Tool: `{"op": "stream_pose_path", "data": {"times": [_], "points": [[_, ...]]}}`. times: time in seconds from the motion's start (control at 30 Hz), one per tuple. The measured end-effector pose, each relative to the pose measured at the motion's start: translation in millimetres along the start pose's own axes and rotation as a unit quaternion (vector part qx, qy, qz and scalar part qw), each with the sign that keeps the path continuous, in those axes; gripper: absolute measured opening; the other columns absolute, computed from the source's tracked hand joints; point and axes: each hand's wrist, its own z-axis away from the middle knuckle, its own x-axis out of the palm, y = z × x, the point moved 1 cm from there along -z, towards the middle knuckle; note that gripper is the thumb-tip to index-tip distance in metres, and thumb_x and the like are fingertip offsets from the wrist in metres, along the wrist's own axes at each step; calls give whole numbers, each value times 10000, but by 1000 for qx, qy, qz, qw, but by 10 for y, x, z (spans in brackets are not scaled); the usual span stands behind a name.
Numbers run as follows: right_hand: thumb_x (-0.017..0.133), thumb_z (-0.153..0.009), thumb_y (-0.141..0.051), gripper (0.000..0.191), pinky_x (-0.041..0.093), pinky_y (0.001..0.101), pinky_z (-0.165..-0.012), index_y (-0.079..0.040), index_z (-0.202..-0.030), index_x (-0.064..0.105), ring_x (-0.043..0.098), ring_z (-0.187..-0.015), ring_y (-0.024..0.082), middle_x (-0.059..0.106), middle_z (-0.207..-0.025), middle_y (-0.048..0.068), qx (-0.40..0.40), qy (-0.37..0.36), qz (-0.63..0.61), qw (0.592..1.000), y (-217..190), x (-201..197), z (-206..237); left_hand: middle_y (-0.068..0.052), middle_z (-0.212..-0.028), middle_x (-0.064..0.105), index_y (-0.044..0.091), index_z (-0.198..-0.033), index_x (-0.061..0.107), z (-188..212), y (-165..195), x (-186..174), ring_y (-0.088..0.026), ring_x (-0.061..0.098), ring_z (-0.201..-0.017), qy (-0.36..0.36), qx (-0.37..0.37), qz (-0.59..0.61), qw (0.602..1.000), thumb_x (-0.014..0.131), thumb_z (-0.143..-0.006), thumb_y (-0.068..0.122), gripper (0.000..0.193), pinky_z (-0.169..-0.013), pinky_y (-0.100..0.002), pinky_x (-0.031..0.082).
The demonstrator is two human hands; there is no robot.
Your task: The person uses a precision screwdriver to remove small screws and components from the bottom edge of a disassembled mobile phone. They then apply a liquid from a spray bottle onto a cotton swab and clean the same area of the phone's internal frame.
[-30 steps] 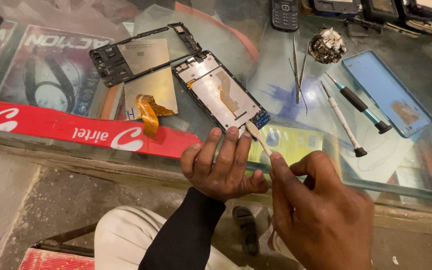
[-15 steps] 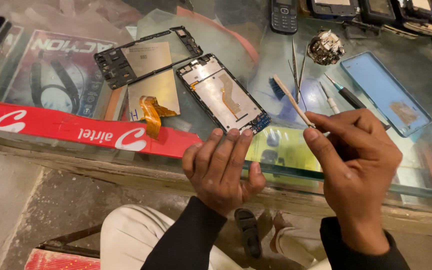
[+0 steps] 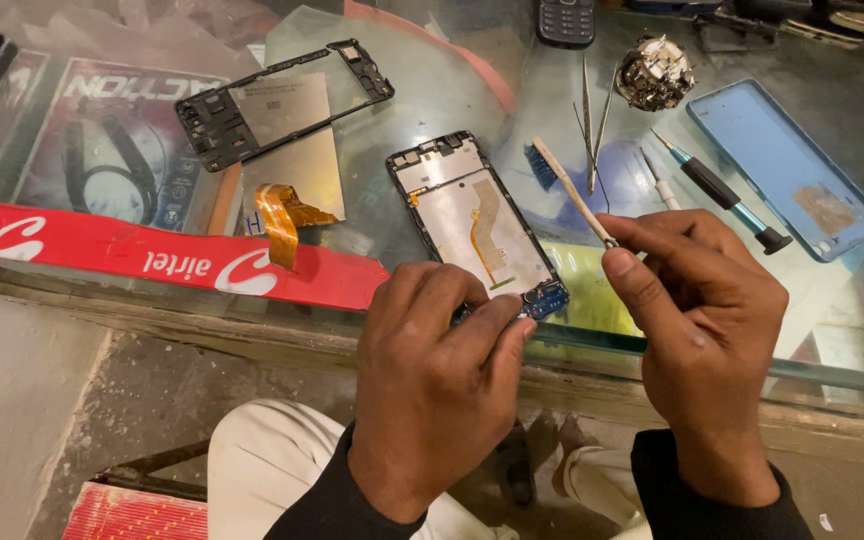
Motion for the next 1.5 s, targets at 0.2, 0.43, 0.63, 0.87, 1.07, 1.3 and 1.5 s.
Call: {"op": "stream_pose_path", "data": {"times": [0.2, 0.43, 0.63, 0.87, 1.07, 1.3, 1.5], "points": [[740, -985, -58, 229, 369, 195, -680, -6, -1207, 753, 498, -790, 59, 655, -987, 22, 5, 1, 1, 1000, 7, -22, -4, -75, -858, 641, 59, -886, 743, -96, -35, 7, -294, 610, -856, -22, -24, 1, 999, 747, -888, 91, 32, -758, -421, 491], [743, -985, -54, 223, 377, 194, -688, -6, -1202, 755, 504, -798, 59, 659, -989, 25, 1, 2, 2, 1000, 24, -24, -8, -85, -764, 644, 51, -806, 741, -191, -106, 98, -302, 638, -769, -3, -65, -6, 998, 762, -853, 131, 95, -691, -434, 498], [740, -984, -51, 213, 377, 195, -677, -10, -1192, 755, 503, -791, 54, 659, -993, 23, 9, 6, 7, 1000, 16, -9, -2, -78, -747, 647, 59, -812, 755, -213, -176, 93, -287, 647, -753, -26, -96, 15, 995, 762, -852, 147, 97, -684, -423, 498], [747, -1015, -54, 204, 360, 193, -691, -11, -1214, 760, 484, -748, 47, 659, -966, 32, -12, 17, 27, 999, -29, 25, 28, -96, -887, 685, 46, -959, 762, -155, -268, -34, -303, 667, -907, -47, -63, 71, 994, 663, -851, 65, 148, -818, -411, 527], [701, -926, -34, 209, 434, 174, -605, -28, -1131, 743, 551, -730, 40, 681, -1030, 5, 47, 89, -52, 994, -145, 32, 109, -81, -809, 651, 55, -938, 767, -184, -303, -86, -296, 645, -846, -78, -84, 86, 990, 676, -809, 100, 164, -775, -418, 509], [793, -856, 15, 261, 550, 280, -737, -2, -1114, 759, 715, -908, 159, 722, -1026, 140, -47, -1, 264, 963, -321, -35, 544, -75, -766, 597, 63, -934, 724, -166, -330, -60, -289, 612, -790, -53, -83, 77, 992, 712, -803, 100, 137, -713, -434, 476], [804, -815, 29, 277, 520, 275, -595, -46, -1081, 785, 691, -719, 134, 743, -984, 132, 6, 10, 288, 958, -320, 21, 547, -64, -915, 615, 79, -1021, 711, -65, -328, -1, -278, 615, -867, 5, -16, 47, 999, 700, -876, 61, 146, -770, -411, 497]]}}
